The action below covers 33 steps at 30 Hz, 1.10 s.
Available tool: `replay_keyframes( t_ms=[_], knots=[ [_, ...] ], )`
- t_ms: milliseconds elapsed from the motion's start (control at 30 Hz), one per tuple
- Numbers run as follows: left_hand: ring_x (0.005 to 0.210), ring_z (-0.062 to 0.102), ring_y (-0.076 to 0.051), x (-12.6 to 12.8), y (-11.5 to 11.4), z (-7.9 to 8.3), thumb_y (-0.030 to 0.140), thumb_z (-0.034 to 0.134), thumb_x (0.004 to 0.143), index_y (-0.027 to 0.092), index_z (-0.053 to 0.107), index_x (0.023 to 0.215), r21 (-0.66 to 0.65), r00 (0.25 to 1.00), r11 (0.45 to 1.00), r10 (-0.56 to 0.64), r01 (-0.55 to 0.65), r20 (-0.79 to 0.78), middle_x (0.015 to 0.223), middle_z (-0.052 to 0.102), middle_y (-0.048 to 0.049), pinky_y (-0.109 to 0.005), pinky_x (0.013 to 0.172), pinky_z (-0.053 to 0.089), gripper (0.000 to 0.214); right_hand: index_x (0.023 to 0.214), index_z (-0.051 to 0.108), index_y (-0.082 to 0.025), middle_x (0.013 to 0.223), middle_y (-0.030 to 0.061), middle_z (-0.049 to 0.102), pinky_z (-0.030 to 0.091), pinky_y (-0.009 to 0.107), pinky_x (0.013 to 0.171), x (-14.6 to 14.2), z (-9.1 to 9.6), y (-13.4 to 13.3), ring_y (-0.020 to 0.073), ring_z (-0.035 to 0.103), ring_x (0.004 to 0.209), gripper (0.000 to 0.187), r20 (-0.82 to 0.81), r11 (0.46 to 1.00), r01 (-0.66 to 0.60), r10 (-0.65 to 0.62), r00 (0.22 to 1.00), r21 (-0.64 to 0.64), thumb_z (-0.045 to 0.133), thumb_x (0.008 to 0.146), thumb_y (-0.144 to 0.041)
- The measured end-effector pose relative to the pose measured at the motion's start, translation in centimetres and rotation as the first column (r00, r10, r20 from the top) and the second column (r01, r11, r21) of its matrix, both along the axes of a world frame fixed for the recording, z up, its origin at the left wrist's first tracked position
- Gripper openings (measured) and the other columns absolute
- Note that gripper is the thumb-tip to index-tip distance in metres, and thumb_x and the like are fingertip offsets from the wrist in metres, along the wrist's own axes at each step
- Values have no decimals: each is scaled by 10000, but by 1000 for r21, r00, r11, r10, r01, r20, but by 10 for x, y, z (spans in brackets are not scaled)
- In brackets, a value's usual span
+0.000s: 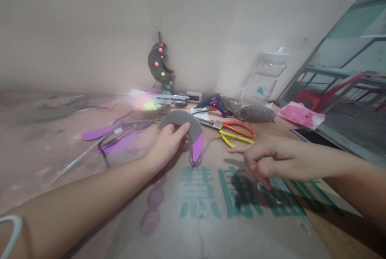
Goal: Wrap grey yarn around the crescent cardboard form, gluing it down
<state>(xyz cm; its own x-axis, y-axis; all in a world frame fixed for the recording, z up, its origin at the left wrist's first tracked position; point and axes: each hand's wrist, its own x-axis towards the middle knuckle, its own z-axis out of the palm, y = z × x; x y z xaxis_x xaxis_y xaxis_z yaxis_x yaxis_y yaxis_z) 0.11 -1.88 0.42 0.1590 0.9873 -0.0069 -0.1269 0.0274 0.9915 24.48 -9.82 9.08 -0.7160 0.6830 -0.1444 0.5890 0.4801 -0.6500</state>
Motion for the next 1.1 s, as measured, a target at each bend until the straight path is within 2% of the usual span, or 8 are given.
replay_keyframes(
  t_ms=[100, 200, 367, 633, 733, 867, 967, 1100],
  knots=[
    [492, 523, -92, 0, 0, 0, 474, 699, 722, 152, 508, 641, -7, 1000, 1000, 3, -3, 2, 553, 525, 19, -208, 484, 412, 383, 842, 638, -165, 813, 31, 678, 492, 256, 722, -5, -4, 4, 138, 636, 752, 291, 28, 996, 14, -12, 1000, -93, 475, 949, -381],
    [492, 519, -89, 0, -1, 1, 467, 695, 727, 151, 508, 635, -5, 1000, 1000, 3, -3, -10, 556, 531, 16, -209, 490, 415, 378, 967, 624, -193, 980, 38, 657, 475, 259, 779, -12, -6, 2, 151, 613, 896, 127, -19, 998, 52, -52, 998, 43, 518, 914, -240],
    [488, 515, -94, 0, -2, 2, 476, 700, 721, 155, 511, 643, -3, 1000, 1000, -10, 10, -1, 555, 538, 11, -215, 488, 413, 381, 765, 569, -186, 796, 28, 607, 453, 272, 731, -11, -5, -8, 141, 568, 750, 206, -88, 997, -14, 21, 996, 72, 438, 921, -150],
    [492, 517, -95, 0, 0, 1, 472, 689, 731, 157, 509, 632, 21, 1000, 1000, 0, 0, -13, 544, 528, 16, -213, 489, 410, 376, 729, 584, -186, 684, 2, 586, 424, 233, 608, -19, -10, -9, 121, 553, 645, 328, -59, 972, 130, -121, 991, 196, 465, 950, -397],
    [493, 518, -97, -1, 1, 0, 471, 658, 760, 156, 513, 634, 44, 999, 999, -1, 3, -37, 558, 548, 2, -221, 500, 421, 369, 973, 644, -208, 933, 44, 666, 465, 269, 708, -27, -28, 1, 153, 596, 773, 202, -83, 900, 278, -265, 961, 335, 534, 914, -366],
    [503, 519, -95, -3, 3, -1, 479, 632, 781, 145, 540, 646, 84, 999, 996, 27, -24, -37, 581, 557, -4, -217, 506, 422, 372, 1297, 554, -232, 1206, 105, 636, 488, 358, 835, -37, -51, 19, 226, 620, 970, 457, 0, 904, 247, -264, 964, 350, 608, 861, -360],
    [558, 551, -99, -3, 5, -1, 478, 623, 790, 135, 575, 683, 124, 998, 990, 69, -68, -9, 634, 584, -13, -210, 540, 447, 363, 1231, 605, -244, 1307, 90, 589, 441, 395, 959, -45, -61, 27, 260, 563, 1151, 408, 17, 921, 149, -166, 986, 361, 629, 852, -392],
    [566, 563, -101, -4, 5, -1, 471, 615, 794, 133, 581, 687, 129, 996, 988, 87, -85, -11, 635, 594, -12, -204, 542, 451, 357, 921, 656, -199, 1095, 54, 654, 471, 289, 856, -54, -70, 25, 167, 614, 965, 131, -98, 933, 102, -72, 993, 345, 546, 910, -269]
  ],
)
